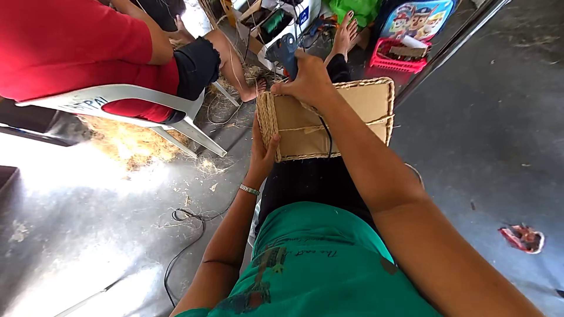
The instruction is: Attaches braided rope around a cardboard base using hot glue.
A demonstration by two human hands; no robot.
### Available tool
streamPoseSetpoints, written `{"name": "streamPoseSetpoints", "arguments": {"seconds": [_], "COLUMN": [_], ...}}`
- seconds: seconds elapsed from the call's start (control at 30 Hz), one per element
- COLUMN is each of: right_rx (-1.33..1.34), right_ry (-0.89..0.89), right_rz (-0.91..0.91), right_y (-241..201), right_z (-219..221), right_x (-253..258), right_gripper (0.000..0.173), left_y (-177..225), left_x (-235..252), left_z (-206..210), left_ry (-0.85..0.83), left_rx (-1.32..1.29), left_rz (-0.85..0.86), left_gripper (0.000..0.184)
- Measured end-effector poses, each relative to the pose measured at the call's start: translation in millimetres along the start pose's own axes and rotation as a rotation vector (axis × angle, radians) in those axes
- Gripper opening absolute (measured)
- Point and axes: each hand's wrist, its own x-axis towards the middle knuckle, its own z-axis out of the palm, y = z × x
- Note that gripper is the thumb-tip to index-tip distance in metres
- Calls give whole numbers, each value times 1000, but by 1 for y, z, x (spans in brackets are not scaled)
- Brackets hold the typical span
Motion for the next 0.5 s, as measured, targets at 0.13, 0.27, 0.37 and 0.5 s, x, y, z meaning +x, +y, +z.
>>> {"name": "streamPoseSetpoints", "arguments": {"seconds": [0.13,0.27,0.37,0.5], "right_rx": [2,29,38,32], "right_ry": [-5,7,11,2], "right_rz": [-12,-26,-26,-18], "right_y": [2,3,3,-1], "right_z": [-3,-6,-4,-3], "right_x": [-1,-2,-2,-6], "right_gripper": [65,62,62,64], "left_y": [23,24,9,9], "left_x": [-12,-18,-19,-23], "left_z": [-8,-11,-11,-9], "left_ry": [-110,-142,-127,-116], "left_rx": [129,210,149,79], "left_rz": [-74,-61,-15,-52], "left_gripper": [84,100,98,99]}}
